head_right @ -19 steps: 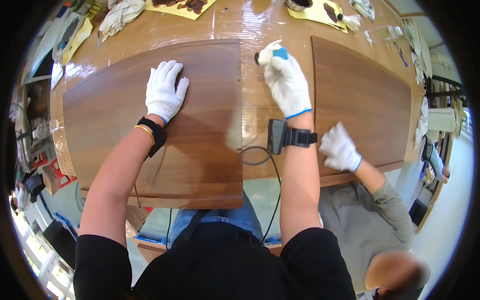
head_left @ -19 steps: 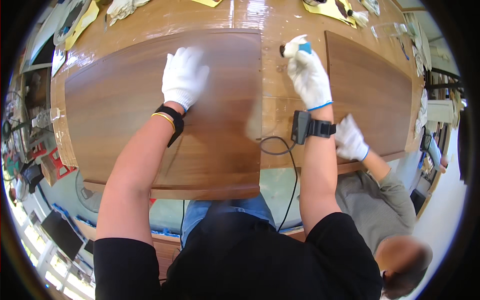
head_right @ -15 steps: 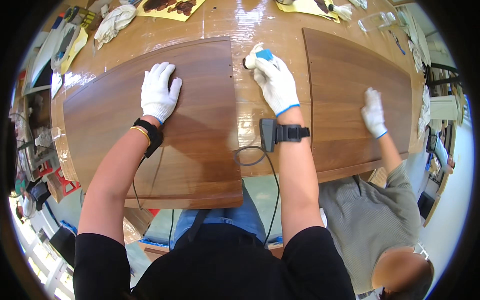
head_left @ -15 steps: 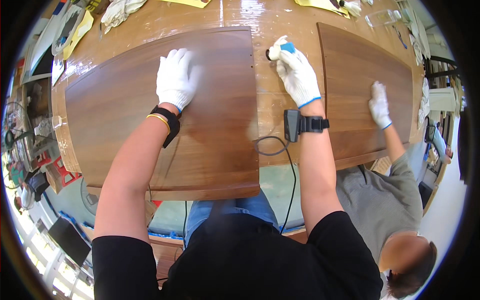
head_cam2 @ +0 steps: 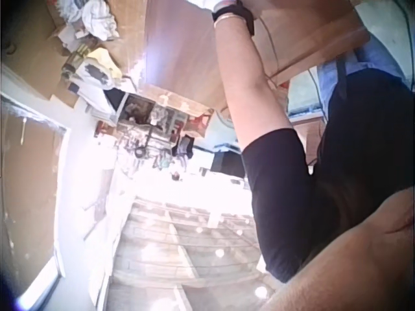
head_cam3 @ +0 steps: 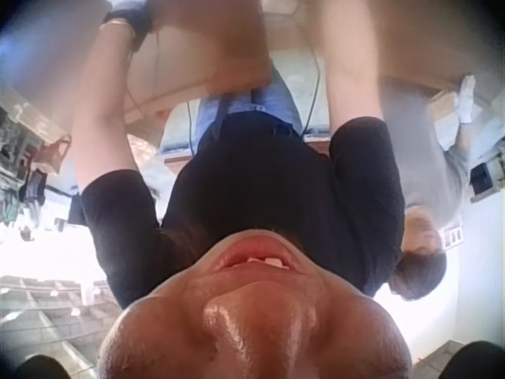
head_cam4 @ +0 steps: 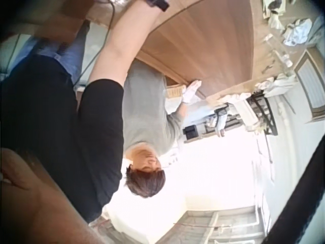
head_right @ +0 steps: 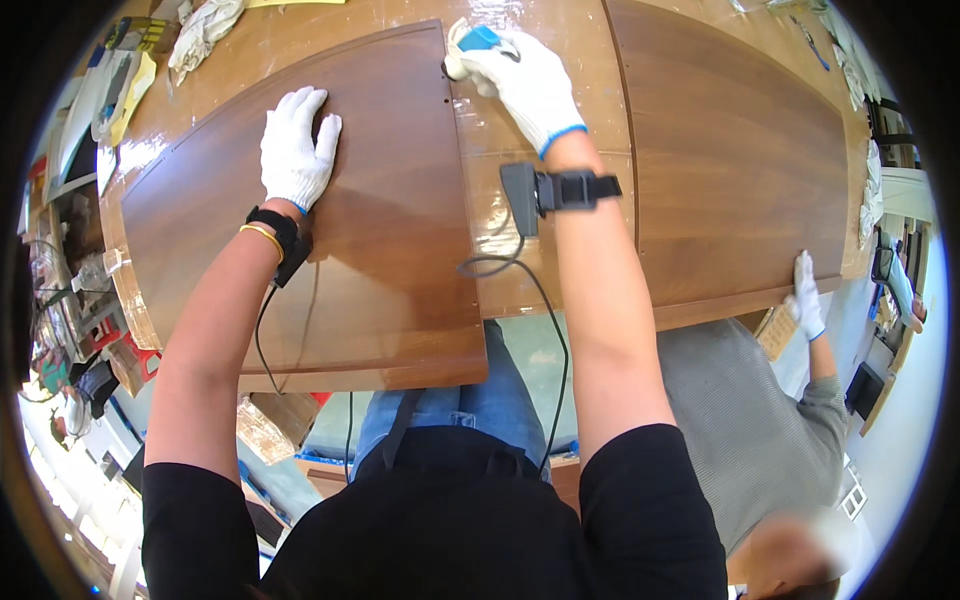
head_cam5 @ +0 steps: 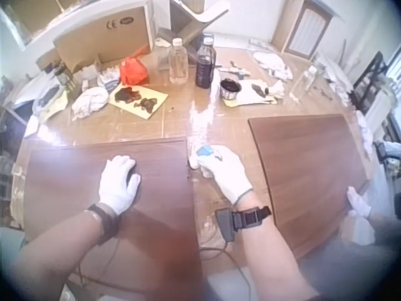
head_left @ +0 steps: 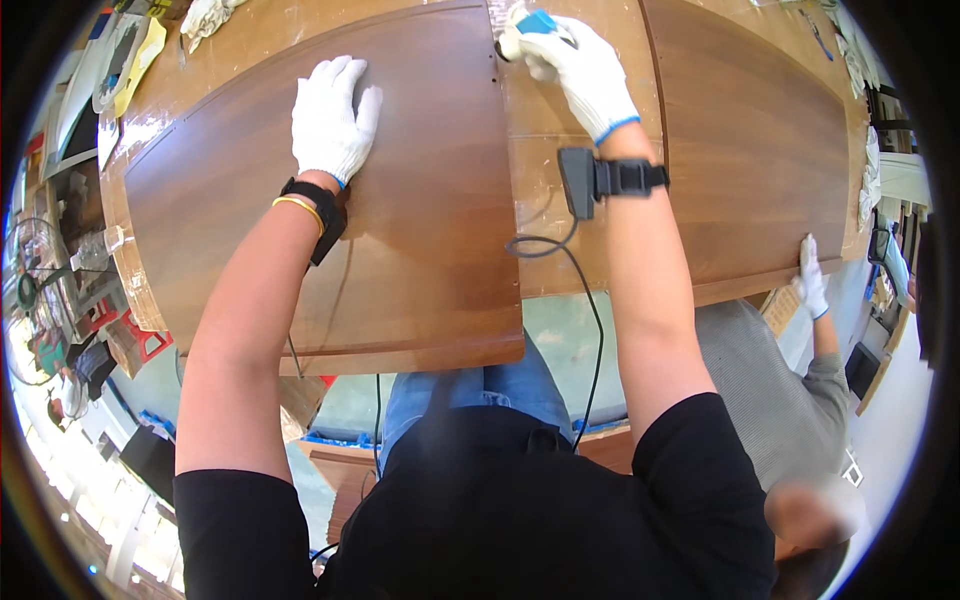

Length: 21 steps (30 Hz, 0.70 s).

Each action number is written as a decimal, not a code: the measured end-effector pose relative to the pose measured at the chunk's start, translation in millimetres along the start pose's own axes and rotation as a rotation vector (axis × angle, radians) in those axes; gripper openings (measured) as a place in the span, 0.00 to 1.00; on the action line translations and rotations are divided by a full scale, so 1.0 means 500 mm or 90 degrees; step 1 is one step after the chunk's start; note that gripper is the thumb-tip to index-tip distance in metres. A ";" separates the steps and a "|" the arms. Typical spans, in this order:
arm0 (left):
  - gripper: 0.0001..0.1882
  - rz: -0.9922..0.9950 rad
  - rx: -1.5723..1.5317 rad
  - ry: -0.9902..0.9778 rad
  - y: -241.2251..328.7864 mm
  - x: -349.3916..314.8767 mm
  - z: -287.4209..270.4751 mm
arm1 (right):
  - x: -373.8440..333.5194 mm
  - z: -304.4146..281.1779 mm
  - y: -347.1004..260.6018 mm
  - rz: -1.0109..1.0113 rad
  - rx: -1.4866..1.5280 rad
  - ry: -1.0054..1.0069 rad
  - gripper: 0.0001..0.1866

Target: Applying a finish or cleaning agents to wooden furniture panels and stacking them.

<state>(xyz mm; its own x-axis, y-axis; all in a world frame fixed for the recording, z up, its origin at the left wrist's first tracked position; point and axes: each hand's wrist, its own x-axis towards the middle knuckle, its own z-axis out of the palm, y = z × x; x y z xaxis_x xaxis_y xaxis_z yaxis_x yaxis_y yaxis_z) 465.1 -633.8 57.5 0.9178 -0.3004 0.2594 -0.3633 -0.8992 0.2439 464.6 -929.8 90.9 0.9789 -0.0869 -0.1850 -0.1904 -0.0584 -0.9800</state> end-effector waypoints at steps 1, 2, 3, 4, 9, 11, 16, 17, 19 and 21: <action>0.19 0.007 0.000 0.020 0.003 0.002 0.009 | -0.025 -0.015 0.012 0.001 0.075 0.000 0.16; 0.19 0.001 0.001 0.012 -0.002 0.001 0.011 | -0.056 -0.022 0.023 0.010 0.077 -0.004 0.16; 0.19 0.019 0.019 0.051 -0.009 0.002 0.013 | -0.094 -0.033 0.031 0.052 0.097 -0.018 0.16; 0.18 0.041 0.031 0.089 -0.012 0.003 0.018 | -0.137 -0.045 0.037 0.094 0.115 -0.026 0.15; 0.18 0.048 0.034 0.095 -0.024 0.005 0.017 | -0.304 -0.067 0.084 0.223 0.258 -0.015 0.13; 0.19 0.041 0.039 0.075 -0.026 0.004 0.024 | -0.321 -0.069 0.095 0.239 0.303 -0.047 0.15; 0.19 0.031 0.042 0.040 -0.029 0.000 0.023 | -0.256 -0.025 0.106 0.117 0.140 0.064 0.22; 0.19 0.040 0.037 0.051 -0.029 0.002 0.025 | -0.236 -0.022 0.104 0.066 0.051 0.073 0.22; 0.20 0.049 0.034 0.061 -0.028 0.002 0.025 | -0.208 -0.012 0.102 -0.025 -0.070 0.097 0.23; 0.20 0.036 0.049 0.061 -0.027 0.003 0.023 | -0.194 -0.004 0.096 -0.064 -0.121 0.099 0.23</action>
<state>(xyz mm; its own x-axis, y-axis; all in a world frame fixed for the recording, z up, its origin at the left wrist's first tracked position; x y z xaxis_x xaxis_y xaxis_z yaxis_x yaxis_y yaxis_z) 473.0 -625.9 43.6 0.8752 -0.3236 0.3596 -0.3980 -0.9042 0.1549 360.3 -926.2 61.9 0.9731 -0.2227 -0.0593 -0.1176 -0.2584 -0.9588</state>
